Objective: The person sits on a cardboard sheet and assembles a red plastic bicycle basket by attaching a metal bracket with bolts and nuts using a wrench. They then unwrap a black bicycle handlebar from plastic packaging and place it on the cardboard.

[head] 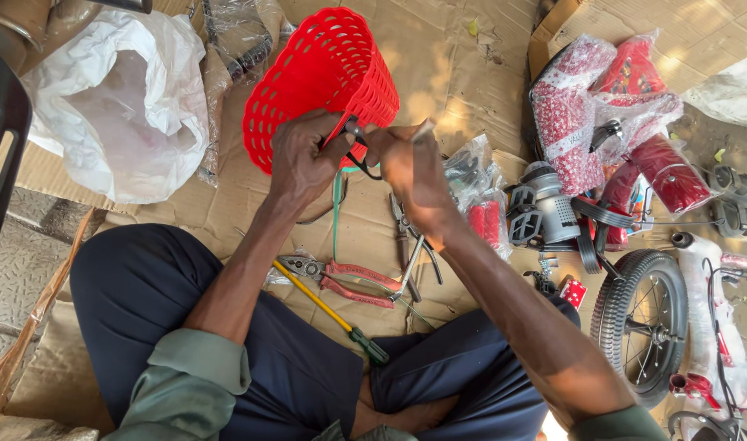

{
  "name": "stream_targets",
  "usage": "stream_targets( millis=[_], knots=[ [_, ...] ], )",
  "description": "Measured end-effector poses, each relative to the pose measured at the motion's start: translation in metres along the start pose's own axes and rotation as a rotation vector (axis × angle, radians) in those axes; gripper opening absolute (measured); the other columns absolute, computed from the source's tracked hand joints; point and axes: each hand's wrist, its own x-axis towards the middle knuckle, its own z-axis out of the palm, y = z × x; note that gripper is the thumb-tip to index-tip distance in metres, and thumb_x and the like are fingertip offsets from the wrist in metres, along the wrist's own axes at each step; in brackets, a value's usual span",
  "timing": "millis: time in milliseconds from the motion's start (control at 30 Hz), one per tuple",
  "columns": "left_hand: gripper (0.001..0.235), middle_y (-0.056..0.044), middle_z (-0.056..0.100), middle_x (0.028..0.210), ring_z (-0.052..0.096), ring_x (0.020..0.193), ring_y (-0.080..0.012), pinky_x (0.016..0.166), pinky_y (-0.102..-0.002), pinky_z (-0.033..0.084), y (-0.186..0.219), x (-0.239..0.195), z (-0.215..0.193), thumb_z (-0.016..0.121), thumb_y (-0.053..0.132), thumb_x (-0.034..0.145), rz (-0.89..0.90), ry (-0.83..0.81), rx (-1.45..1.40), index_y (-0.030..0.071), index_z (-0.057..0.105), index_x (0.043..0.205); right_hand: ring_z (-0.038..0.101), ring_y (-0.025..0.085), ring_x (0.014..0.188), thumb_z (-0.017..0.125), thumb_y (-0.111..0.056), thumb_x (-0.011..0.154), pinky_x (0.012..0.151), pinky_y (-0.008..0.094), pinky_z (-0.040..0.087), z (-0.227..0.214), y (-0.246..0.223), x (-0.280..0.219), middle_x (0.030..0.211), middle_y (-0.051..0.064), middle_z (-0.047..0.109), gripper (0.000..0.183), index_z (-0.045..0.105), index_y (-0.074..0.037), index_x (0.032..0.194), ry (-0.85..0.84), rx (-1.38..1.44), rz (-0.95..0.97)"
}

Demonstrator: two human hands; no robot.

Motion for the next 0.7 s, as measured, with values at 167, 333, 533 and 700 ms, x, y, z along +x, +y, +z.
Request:
stream_targets(
  millis=[167,333,533,700],
  knots=[
    [0.014,-0.01,0.07,0.087,0.069,0.079,-0.0179,0.07,-0.033,0.053,-0.002,0.009,0.004,0.068,0.01,0.094,-0.042,0.007,-0.272,0.005,0.074,0.106,0.042,0.016,0.076,0.054,-0.039,0.109,0.07,0.031,0.038,-0.007,-0.011,-0.006,0.088,0.003,0.052,0.042,0.069,0.0,0.114,-0.199,0.289,-0.534],
    [0.032,-0.012,0.071,0.09,0.067,0.079,-0.0213,0.072,-0.036,0.053,-0.01,0.015,-0.018,0.081,0.021,0.091,-0.084,0.036,-0.104,0.003,0.069,0.114,0.055,0.012,0.073,0.069,-0.034,0.097,0.065,0.028,0.046,-0.008,-0.016,-0.006,0.083,0.004,0.063,0.043,0.066,0.0,0.122,-0.217,0.21,-0.268],
    [0.065,-0.016,0.067,0.107,0.066,0.096,-0.0267,0.078,-0.04,0.053,-0.015,0.021,-0.02,0.081,0.017,0.078,0.111,0.058,-0.184,0.0,0.052,0.133,0.071,0.014,0.087,0.067,-0.025,0.096,0.079,0.032,0.058,-0.013,0.019,-0.018,0.094,0.005,0.065,0.046,0.055,0.0,0.134,-0.074,0.194,-0.355],
    [0.029,-0.016,0.072,0.091,0.07,0.08,-0.0278,0.072,-0.041,0.052,-0.012,0.017,-0.022,0.082,0.012,0.086,-0.105,0.01,0.013,0.002,0.068,0.109,0.074,0.022,0.096,0.067,-0.011,0.101,0.086,0.036,0.058,-0.015,0.026,-0.016,0.107,0.012,0.074,0.017,0.07,0.002,0.11,-0.034,0.009,-0.463]
  ],
)
